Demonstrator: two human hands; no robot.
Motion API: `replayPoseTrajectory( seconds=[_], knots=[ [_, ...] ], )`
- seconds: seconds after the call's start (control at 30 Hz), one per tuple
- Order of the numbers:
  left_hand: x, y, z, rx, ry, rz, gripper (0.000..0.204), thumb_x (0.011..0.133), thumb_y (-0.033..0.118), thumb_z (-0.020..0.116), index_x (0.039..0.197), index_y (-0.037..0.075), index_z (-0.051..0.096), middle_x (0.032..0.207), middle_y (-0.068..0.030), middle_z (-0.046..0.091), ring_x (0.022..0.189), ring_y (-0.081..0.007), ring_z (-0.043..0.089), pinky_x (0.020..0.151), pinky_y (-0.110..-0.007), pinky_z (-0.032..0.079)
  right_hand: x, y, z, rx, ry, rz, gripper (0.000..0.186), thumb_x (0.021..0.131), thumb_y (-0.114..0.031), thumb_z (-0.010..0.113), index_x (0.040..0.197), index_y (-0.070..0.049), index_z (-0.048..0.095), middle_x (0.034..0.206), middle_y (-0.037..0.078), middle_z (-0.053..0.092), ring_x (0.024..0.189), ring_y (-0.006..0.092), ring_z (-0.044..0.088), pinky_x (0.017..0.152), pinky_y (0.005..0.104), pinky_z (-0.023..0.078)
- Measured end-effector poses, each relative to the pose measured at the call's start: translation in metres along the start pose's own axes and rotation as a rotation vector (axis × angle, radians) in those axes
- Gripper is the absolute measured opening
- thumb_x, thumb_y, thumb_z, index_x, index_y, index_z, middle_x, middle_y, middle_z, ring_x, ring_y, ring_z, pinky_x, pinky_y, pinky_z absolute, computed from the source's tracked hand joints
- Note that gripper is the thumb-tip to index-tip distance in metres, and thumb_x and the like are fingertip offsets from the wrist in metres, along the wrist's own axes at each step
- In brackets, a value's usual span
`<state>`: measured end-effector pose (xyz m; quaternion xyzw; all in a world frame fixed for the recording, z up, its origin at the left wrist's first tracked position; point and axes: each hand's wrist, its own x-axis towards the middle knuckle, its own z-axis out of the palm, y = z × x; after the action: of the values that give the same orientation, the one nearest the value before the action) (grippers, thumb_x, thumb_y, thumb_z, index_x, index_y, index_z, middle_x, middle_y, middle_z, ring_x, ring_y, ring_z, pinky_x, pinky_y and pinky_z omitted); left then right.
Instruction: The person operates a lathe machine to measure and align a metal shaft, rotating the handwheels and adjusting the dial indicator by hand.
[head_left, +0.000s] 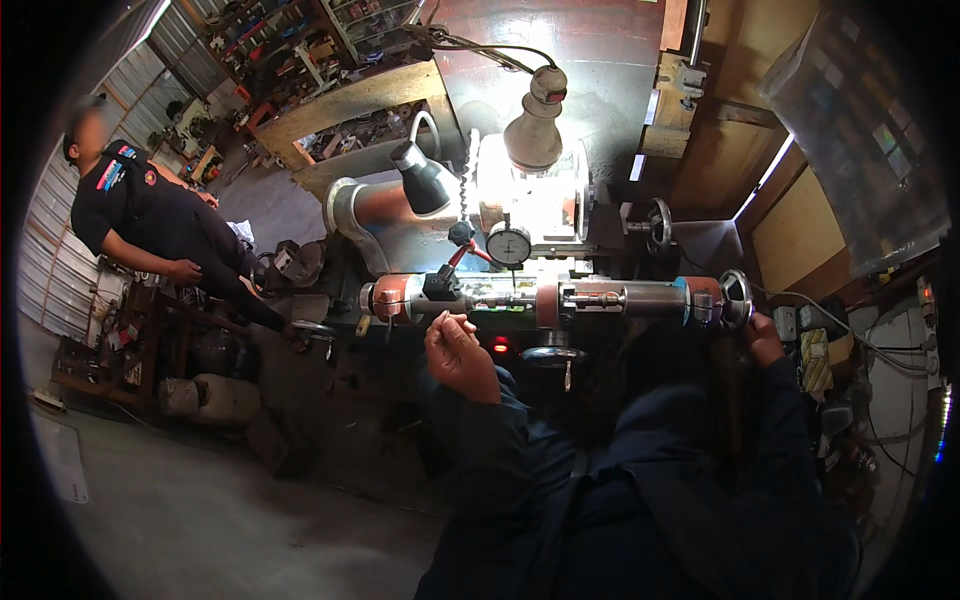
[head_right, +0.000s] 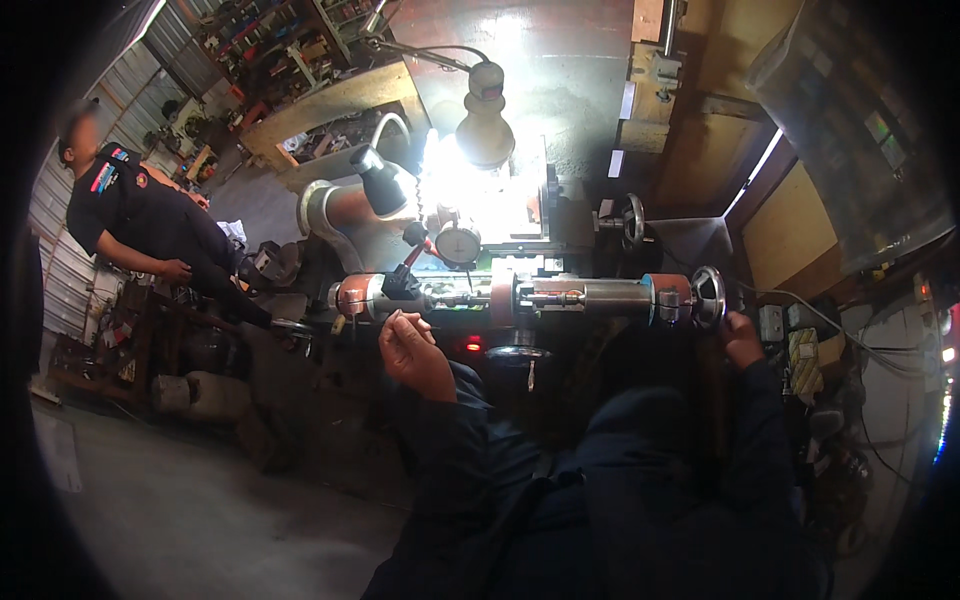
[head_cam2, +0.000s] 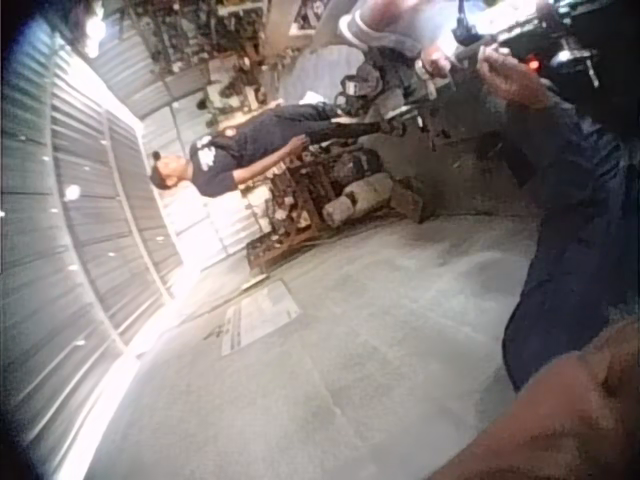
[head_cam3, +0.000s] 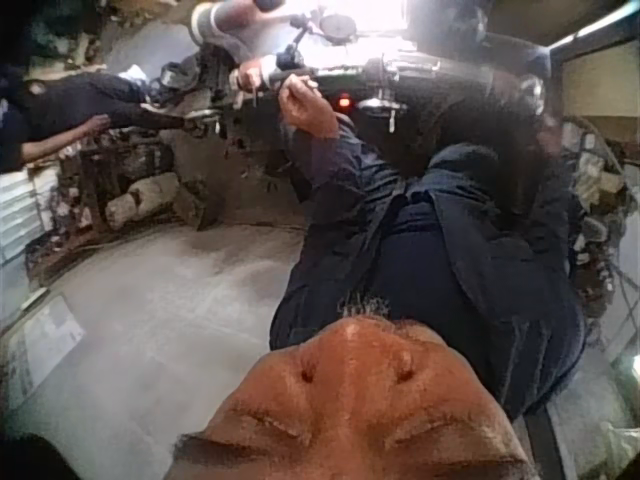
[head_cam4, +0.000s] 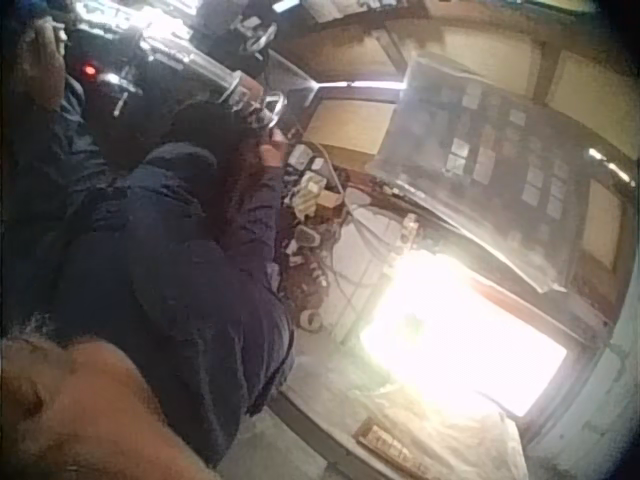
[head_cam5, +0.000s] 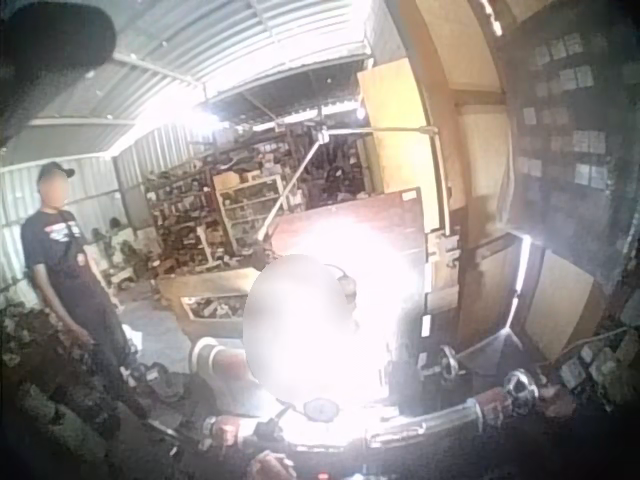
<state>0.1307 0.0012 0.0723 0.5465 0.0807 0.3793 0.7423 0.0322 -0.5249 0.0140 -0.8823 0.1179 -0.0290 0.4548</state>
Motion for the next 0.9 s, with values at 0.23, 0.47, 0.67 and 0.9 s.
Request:
replayPoseTrajectory(
  seconds=[0.23,0.47,0.67,0.9],
  knots=[
    [-0.002,-0.005,0.001,0.258,-0.104,0.149,0.015,0.101,0.011,0.057,0.103,-0.002,0.064,0.085,-0.0054,0.066,0.069,-0.0088,0.057,0.061,-0.023,0.046,-0.010,-0.083,-0.023,0.022,-0.005,-0.089,0.030,0.102,-0.026,0.053,0.088,0.000,0.060,0.073,0.000,0.056,0.073,0.0089,0.047,0.067,0.0309,0.041],
    [-0.008,-0.001,0.014,0.515,-0.291,0.356,0.010,0.095,0.008,0.063,0.097,0.000,0.067,0.087,-0.0116,0.067,0.074,-0.0217,0.064,0.065,-0.032,0.051,-0.011,-0.133,0.030,-0.453,0.392,-0.196,0.034,0.105,-0.031,0.044,0.096,-0.001,0.055,0.069,0.021,0.055,0.065,0.0365,0.056,0.063,0.0437,0.042],
    [-0.021,0.000,0.024,0.554,-0.342,0.292,0.013,0.095,0.011,0.065,0.097,-0.002,0.068,0.088,-0.0121,0.069,0.078,-0.0198,0.065,0.071,-0.032,0.051,-0.036,-0.079,0.059,-0.410,0.472,-0.216,0.041,0.104,-0.034,0.043,0.114,0.005,0.050,0.109,0.028,0.056,0.104,0.0456,0.055,0.085,0.0496,0.042],
    [-0.030,0.004,0.029,0.568,-0.338,0.149,0.017,0.096,0.012,0.065,0.095,-0.005,0.068,0.086,-0.0114,0.070,0.077,-0.0171,0.064,0.071,-0.031,0.051,-0.032,-0.027,0.091,-0.285,0.533,-0.195,0.066,0.099,-0.037,0.047,0.143,0.009,0.032,0.140,0.030,0.043,0.132,0.0452,0.042,0.113,0.0462,0.031]
  ],
)
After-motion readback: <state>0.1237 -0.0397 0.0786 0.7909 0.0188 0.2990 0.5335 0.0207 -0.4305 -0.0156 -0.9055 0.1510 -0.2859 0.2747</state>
